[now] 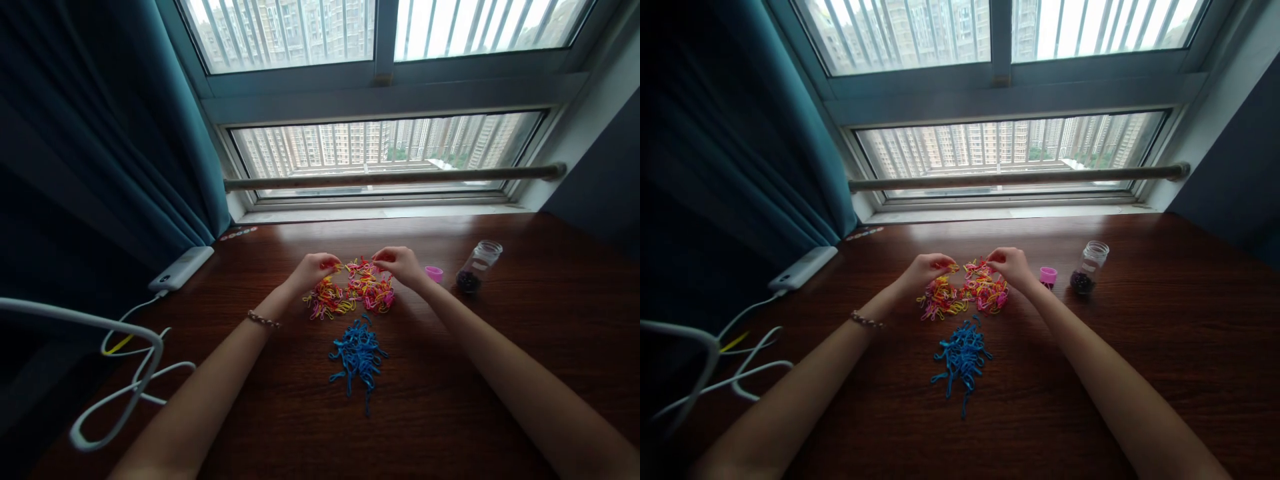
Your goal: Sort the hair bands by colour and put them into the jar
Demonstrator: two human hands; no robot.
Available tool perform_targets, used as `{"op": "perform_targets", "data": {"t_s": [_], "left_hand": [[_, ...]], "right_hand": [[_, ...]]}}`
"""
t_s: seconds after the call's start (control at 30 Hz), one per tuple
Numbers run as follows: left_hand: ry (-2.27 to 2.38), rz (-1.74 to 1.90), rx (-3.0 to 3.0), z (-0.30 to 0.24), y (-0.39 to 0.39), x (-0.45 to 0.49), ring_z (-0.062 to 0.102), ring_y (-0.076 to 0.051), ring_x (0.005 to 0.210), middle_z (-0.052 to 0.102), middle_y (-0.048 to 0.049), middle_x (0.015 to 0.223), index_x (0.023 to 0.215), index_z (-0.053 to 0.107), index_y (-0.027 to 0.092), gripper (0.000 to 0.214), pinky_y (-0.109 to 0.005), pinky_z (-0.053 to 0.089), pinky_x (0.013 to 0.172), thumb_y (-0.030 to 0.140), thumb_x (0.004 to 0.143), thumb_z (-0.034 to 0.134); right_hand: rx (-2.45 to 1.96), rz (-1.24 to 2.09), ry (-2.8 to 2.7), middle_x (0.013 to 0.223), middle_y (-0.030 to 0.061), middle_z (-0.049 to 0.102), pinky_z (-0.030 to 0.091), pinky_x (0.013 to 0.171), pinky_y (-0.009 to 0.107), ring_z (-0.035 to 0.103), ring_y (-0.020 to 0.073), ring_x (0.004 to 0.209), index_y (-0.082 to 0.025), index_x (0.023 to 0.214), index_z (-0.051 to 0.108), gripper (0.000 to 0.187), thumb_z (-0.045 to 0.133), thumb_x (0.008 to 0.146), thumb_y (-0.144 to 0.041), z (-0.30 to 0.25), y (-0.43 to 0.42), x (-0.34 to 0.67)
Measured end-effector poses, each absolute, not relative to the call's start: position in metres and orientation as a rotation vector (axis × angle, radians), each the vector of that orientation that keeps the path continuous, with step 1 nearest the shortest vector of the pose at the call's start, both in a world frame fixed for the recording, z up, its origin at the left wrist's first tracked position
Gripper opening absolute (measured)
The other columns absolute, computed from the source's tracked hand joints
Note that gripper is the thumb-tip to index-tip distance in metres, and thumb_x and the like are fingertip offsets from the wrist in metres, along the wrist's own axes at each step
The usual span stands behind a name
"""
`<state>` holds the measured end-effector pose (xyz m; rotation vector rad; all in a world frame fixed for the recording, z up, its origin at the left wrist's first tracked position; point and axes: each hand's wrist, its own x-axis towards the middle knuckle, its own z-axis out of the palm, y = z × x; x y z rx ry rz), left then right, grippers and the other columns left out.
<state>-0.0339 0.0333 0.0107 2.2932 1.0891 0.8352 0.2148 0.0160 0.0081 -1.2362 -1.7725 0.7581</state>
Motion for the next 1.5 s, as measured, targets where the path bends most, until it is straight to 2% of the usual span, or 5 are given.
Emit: {"op": "perform_targets", "data": {"t_s": [0.23,0.47,0.67,0.9,1.5], "left_hand": [[1.061,0.591,2.43,0.045,0.029,-0.018,0.061,-0.017,0.077,0.067,-0.0054,0.085,0.091,0.066,0.018,0.024,-0.028,0.048,0.071,0.02,0.067,0.064],[0.908,0.777,2.462,0.015,-0.001,0.015,0.058,-0.014,0.069,0.064,-0.0031,0.073,0.072,0.067,0.017,0.01,-0.025,0.045,0.067,0.02,0.075,0.058],[0.912,0.871,2.455,-0.009,-0.006,0.031,0.058,-0.016,0.079,0.063,-0.0051,0.086,0.089,0.067,0.02,0.016,-0.028,0.045,0.073,0.024,0.077,0.057],[0.921,0.758,2.512,-0.011,-0.002,0.031,0.056,-0.016,0.077,0.06,-0.0035,0.079,0.078,0.067,0.02,0.011,-0.026,0.044,0.071,0.018,0.075,0.057],[1.049,0.788,2.379,-0.014,0.009,0.018,0.056,-0.011,0.062,0.062,0.0009,0.067,0.075,0.06,0.016,0.008,-0.021,0.042,0.059,0.011,0.071,0.055]], "right_hand": [[-1.2,0.799,-2.069,0.077,0.0036,0.068,0.046,0.066,0.026,0.061,0.0156,0.071,-0.017,0.077,0.069,0.014,0.066,0.066,-0.023,0.031,0.008,0.213],[-1.235,0.789,-2.432,0.065,-0.0021,0.065,0.04,0.061,0.022,0.057,0.0131,0.063,-0.02,0.067,0.07,0.01,0.07,0.057,-0.019,0.019,0.0,0.219],[-1.254,0.96,-2.414,0.064,-0.0023,0.065,0.041,0.056,0.021,0.058,0.013,0.061,-0.019,0.071,0.071,0.013,0.066,0.059,-0.021,0.013,0.014,0.236],[-1.289,0.99,-2.409,0.066,-0.001,0.066,0.042,0.055,0.022,0.057,0.0136,0.061,-0.019,0.071,0.07,0.013,0.064,0.06,-0.02,0.014,0.015,0.242],[-1.154,0.477,-2.337,0.07,0.0011,0.063,0.038,0.06,0.02,0.055,0.0111,0.063,-0.016,0.077,0.064,0.008,0.06,0.071,-0.015,-0.005,0.002,0.207]]}}
